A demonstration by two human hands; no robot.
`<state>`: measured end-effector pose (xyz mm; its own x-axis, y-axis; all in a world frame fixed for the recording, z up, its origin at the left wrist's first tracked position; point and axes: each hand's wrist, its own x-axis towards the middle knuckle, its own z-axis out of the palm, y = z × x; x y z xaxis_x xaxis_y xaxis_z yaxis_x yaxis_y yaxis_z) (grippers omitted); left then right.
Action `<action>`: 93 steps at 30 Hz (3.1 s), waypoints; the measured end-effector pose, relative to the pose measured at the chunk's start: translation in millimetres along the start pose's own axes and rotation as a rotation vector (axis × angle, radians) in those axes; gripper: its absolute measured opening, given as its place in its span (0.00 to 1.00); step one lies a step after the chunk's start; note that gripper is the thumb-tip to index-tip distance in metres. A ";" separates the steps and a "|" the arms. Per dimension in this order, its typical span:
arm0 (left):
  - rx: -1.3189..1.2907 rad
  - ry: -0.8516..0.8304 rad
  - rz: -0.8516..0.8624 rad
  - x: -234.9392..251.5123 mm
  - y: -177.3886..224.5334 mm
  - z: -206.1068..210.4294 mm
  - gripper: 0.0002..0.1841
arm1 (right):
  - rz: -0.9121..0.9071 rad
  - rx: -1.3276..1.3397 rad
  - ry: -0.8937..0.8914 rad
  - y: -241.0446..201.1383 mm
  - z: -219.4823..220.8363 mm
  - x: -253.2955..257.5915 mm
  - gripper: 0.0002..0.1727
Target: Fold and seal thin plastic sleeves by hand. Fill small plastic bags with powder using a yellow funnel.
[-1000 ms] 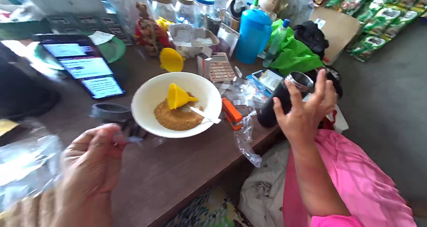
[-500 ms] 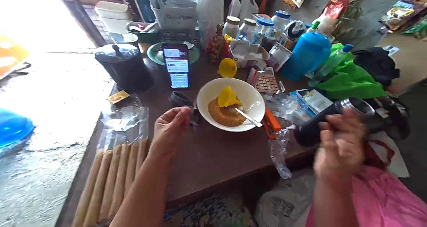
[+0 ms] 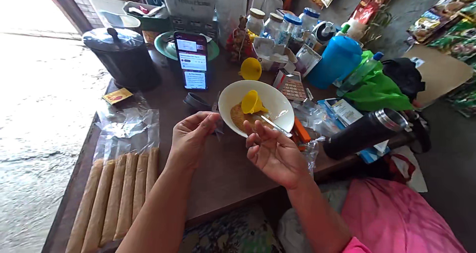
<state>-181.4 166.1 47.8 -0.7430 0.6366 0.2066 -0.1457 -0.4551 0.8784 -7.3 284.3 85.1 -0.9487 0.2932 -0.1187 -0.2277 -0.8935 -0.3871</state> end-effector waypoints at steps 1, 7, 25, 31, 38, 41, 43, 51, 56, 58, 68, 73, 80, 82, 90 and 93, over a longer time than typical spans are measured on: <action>0.000 -0.022 0.006 -0.3 0.3 0.2 0.07 | -0.006 -0.032 -0.006 2.4 2.3 3.4 0.23; -0.036 -0.118 0.028 -1.2 1.4 0.4 0.07 | -0.273 -0.612 -0.020 21.0 15.0 26.2 0.21; -0.077 -0.137 0.054 -0.4 1.1 0.8 0.06 | -0.429 -1.164 -0.066 9.4 26.5 47.6 0.18; -0.080 -0.141 0.061 -0.4 1.0 0.9 0.04 | -0.478 -1.235 -0.115 1.9 25.6 52.6 0.11; -0.064 -0.062 0.026 0.5 -0.3 0.8 0.09 | -0.671 -1.436 -0.184 3.8 23.8 68.6 0.06; -0.065 -0.034 0.009 0.1 0.5 0.8 0.08 | -0.783 -1.503 -0.233 7.0 16.2 73.3 0.08; -0.052 -0.028 0.000 -0.1 0.7 1.0 0.08 | -0.887 -1.531 -0.240 9.9 8.5 75.6 0.07; -0.071 -0.067 -0.065 -0.5 -0.5 1.1 0.09 | -0.994 -1.520 -0.154 14.2 -11.9 79.2 0.09; -0.056 -0.072 -0.074 -0.5 -1.4 1.3 0.07 | -0.748 -1.389 -0.142 10.3 -9.8 73.2 0.05; -0.044 -0.094 -0.063 0.0 -1.9 0.4 0.08 | -0.710 -1.361 -0.168 7.2 -8.5 71.4 0.07; 0.056 -0.195 -0.034 -1.0 -3.8 1.7 0.10 | -0.705 -1.286 -0.124 3.4 -8.3 71.2 0.06; 0.087 -0.143 0.018 0.2 -5.2 -1.3 0.11 | -0.594 -1.288 -0.249 -2.2 -7.0 71.5 0.08; 0.090 -0.090 0.015 -1.0 -5.1 0.8 0.09 | -0.579 -1.332 -0.267 -6.4 -9.0 72.6 0.09; 0.108 -0.087 0.005 -1.5 -4.9 1.3 0.08 | -0.622 -1.370 -0.202 -6.2 -8.4 70.9 0.07; 0.081 -0.120 0.021 -1.4 -4.4 0.0 0.08 | -0.626 -1.302 -0.229 -7.7 -6.2 68.2 0.06; 0.071 -0.110 0.032 -0.1 -2.8 -2.3 0.09 | -0.624 -1.320 -0.277 -8.7 -6.1 69.3 0.12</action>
<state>-182.4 165.9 44.3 -0.6700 0.6885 0.2778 -0.0731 -0.4336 0.8981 -69.7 314.4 74.6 -0.8204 0.2958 0.4894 -0.3885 0.3397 -0.8566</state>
